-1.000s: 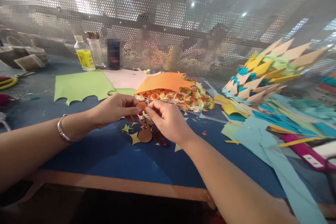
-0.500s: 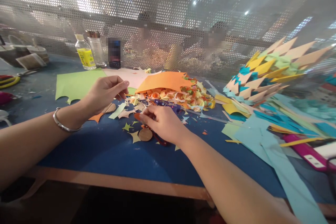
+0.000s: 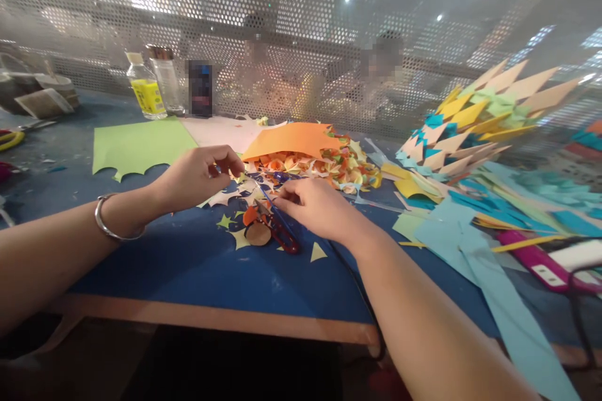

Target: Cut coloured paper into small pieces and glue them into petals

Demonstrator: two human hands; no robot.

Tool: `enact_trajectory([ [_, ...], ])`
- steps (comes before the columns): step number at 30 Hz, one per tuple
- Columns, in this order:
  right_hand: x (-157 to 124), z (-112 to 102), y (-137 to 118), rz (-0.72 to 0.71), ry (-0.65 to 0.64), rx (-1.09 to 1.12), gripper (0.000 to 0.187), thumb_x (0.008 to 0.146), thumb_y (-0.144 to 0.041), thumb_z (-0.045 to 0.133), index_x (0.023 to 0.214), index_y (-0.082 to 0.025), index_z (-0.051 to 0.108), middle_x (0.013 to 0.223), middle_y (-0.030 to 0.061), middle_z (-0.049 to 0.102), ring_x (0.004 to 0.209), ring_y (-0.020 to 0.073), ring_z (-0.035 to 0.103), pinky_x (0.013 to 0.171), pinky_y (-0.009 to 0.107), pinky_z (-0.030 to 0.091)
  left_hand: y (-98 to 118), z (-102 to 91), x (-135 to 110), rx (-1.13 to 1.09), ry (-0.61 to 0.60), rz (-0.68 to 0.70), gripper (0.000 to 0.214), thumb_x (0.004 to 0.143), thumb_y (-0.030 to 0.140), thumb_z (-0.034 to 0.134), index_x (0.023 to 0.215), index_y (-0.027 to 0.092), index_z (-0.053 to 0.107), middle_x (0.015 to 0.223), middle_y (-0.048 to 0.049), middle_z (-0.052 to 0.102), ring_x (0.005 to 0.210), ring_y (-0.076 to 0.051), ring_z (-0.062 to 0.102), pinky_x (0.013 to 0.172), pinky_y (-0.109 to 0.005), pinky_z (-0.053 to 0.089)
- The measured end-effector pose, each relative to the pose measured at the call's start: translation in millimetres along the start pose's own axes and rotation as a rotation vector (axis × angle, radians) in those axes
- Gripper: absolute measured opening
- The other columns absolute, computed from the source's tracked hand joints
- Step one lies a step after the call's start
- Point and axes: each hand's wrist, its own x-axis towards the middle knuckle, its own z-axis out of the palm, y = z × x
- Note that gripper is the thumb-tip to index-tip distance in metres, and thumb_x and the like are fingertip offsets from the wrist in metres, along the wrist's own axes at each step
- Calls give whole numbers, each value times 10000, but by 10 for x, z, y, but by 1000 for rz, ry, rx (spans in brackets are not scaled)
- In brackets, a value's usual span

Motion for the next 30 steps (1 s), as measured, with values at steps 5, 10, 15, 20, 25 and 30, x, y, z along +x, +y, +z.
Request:
enact_trajectory([
  [5,-47,-133,52,22,-139,4,258,889,-404,548,765,-187,613,633,-5,610,579,129,549,555,265,363,36,27,-34,26,-70,73,147,773,165,543,839,179,674,815,-20,702,705,-113,597,652,-260,451],
  [10,-139,-237,45,24,-162,-3,238,878,-411,552,818,-196,635,686,-5,639,610,134,554,569,265,376,5,22,-29,56,-83,106,149,796,186,547,849,179,686,808,-26,692,681,-109,588,645,-258,447],
  [15,-412,-237,70,99,-249,-71,171,841,-362,596,873,-213,675,708,1,655,628,148,575,565,265,394,15,-18,-28,46,-79,123,144,793,173,551,846,173,685,809,-28,691,681,-106,585,650,-256,449],
  [20,-602,-152,105,149,-251,-16,184,828,-323,600,951,-196,652,832,28,671,648,142,571,586,269,423,-13,-25,-19,28,-101,127,148,799,173,548,863,172,681,823,-27,693,690,-108,589,661,-258,459],
  [25,-601,-156,101,172,-267,30,153,842,-324,583,876,-181,625,816,31,647,634,134,548,595,266,432,-35,-36,-4,20,-111,82,155,798,177,555,872,185,691,789,-13,691,674,-106,588,650,-256,456],
  [30,-585,-163,113,173,-295,18,157,879,-334,543,869,-191,607,805,25,641,646,141,553,601,272,428,-28,-51,-9,-1,-122,54,161,796,162,545,870,181,687,779,-13,693,652,-97,585,634,-245,450],
])
